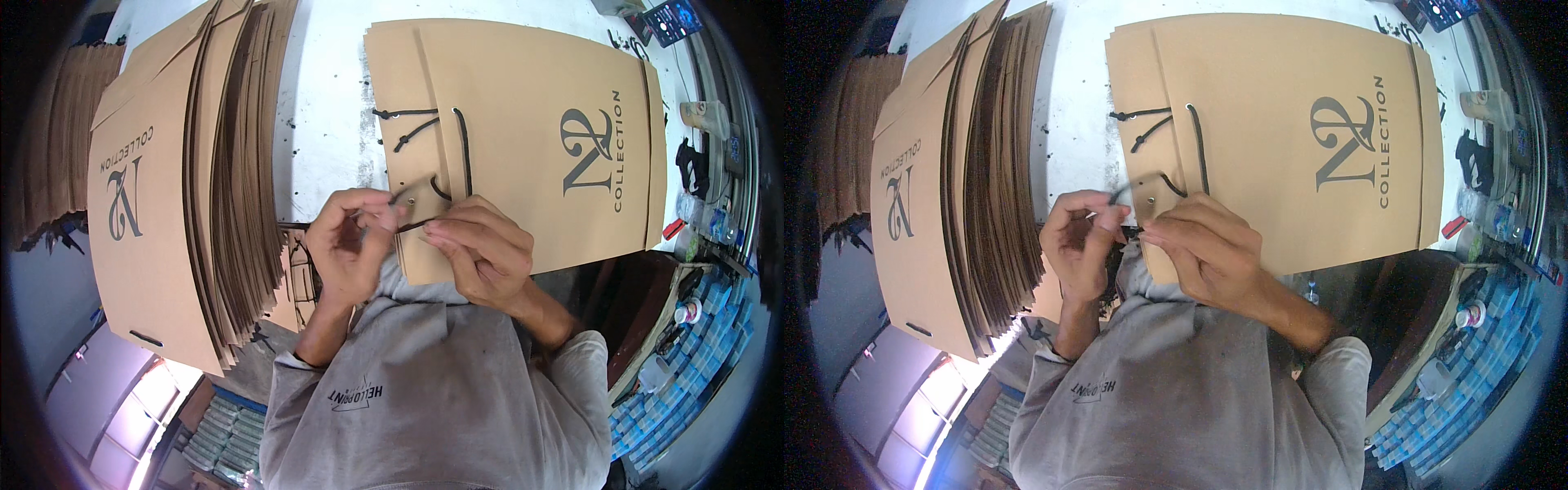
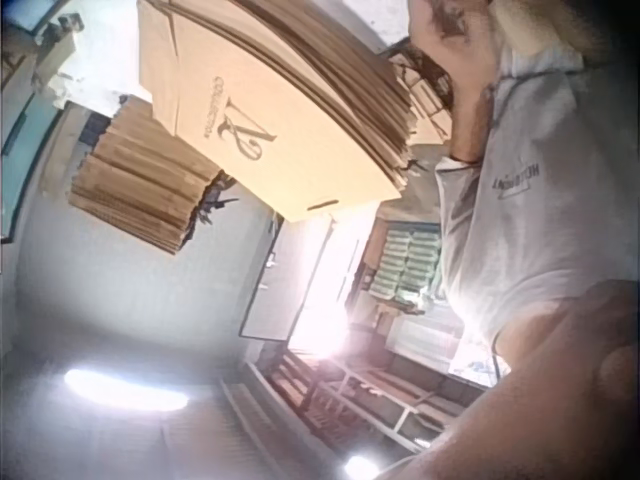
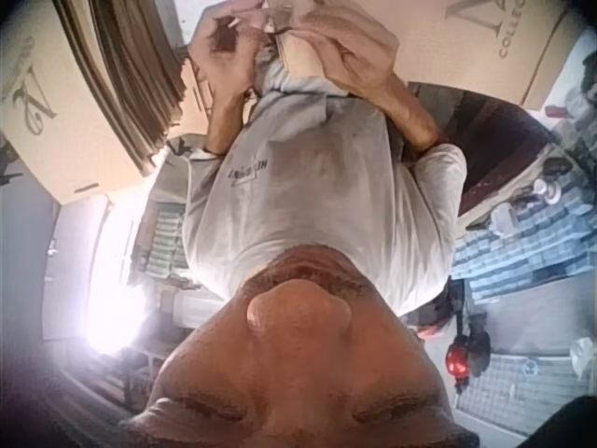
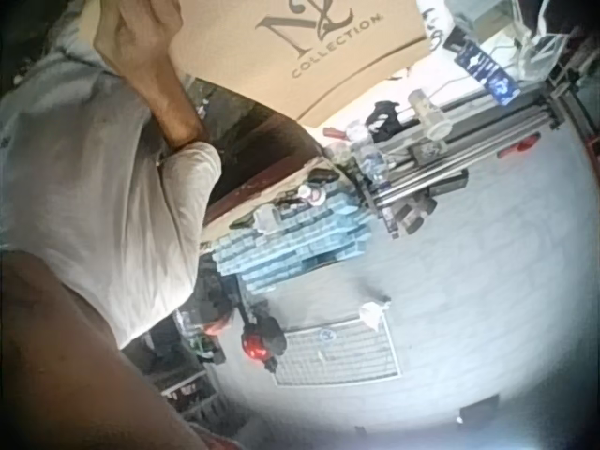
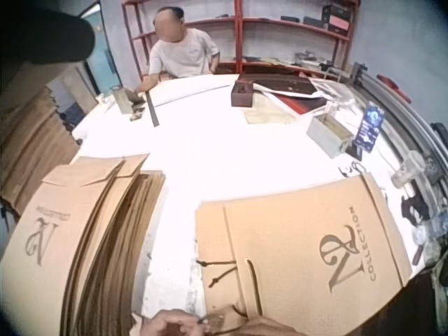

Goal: The person threads black cords through pre-punched holes in flat brown paper bags and ties knots to form handles. They repeat this process for multiple bags, stacking completed ones to the side.

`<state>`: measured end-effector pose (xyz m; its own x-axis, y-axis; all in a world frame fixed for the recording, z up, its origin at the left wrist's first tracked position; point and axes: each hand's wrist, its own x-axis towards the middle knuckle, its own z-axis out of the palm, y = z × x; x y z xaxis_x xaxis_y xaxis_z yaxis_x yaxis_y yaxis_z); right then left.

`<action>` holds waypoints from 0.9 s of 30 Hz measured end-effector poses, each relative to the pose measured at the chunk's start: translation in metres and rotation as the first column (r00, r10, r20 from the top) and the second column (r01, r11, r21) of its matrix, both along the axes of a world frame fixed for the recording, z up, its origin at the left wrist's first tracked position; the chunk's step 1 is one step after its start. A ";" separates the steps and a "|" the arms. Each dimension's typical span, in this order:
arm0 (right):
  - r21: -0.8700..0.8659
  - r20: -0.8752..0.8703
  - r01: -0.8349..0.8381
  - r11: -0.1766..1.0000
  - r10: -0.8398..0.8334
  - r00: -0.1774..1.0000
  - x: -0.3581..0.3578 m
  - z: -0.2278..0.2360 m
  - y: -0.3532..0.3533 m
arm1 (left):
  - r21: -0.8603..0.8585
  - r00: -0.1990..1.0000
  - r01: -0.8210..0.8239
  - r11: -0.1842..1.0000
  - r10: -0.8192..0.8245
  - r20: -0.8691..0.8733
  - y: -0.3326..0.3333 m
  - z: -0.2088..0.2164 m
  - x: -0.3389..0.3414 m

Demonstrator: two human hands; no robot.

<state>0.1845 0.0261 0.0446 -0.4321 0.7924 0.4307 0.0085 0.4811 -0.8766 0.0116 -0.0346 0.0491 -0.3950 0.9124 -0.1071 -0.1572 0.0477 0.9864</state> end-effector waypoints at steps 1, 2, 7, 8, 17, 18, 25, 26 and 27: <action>-0.008 -0.033 0.013 1.000 -0.014 0.999 0.000 0.001 -0.001 | -0.049 0.987 0.086 0.995 -0.078 0.139 0.000 -0.002 -0.003; 0.006 -0.027 0.001 1.000 -0.001 1.000 0.000 0.001 0.001 | -0.084 0.949 0.177 0.981 -0.148 0.278 0.000 -0.007 -0.007; -0.071 0.189 0.180 0.981 -0.164 0.968 0.001 -0.002 0.004 | -0.041 0.969 0.159 0.986 -0.148 0.200 -0.003 -0.018 0.010; 0.046 0.239 0.185 0.982 -0.191 0.952 0.003 -0.008 0.012 | -0.040 0.983 0.143 0.989 -0.137 0.121 -0.006 -0.021 0.007; 0.165 0.300 0.051 0.985 -0.099 0.949 -0.019 -0.007 0.029 | -0.301 0.984 -0.123 0.946 0.078 -0.158 0.063 -0.051 -0.021; 0.161 0.294 0.058 0.985 -0.104 0.950 -0.020 -0.006 0.027 | -0.277 0.977 -0.112 0.954 0.054 -0.208 0.064 -0.052 -0.021; -0.124 0.143 0.057 0.991 -0.039 0.989 -0.018 0.000 0.020 | 0.305 0.905 -0.079 0.949 0.197 -0.377 0.021 -0.041 -0.008; -0.149 0.107 0.015 0.989 0.001 0.994 -0.019 0.004 0.020 | 0.305 0.913 -0.033 0.952 0.152 -0.378 0.018 -0.038 -0.006; -0.179 0.084 -0.002 0.984 0.018 0.996 -0.016 0.002 0.016 | 0.306 0.919 0.015 0.952 0.108 -0.379 0.016 -0.035 -0.004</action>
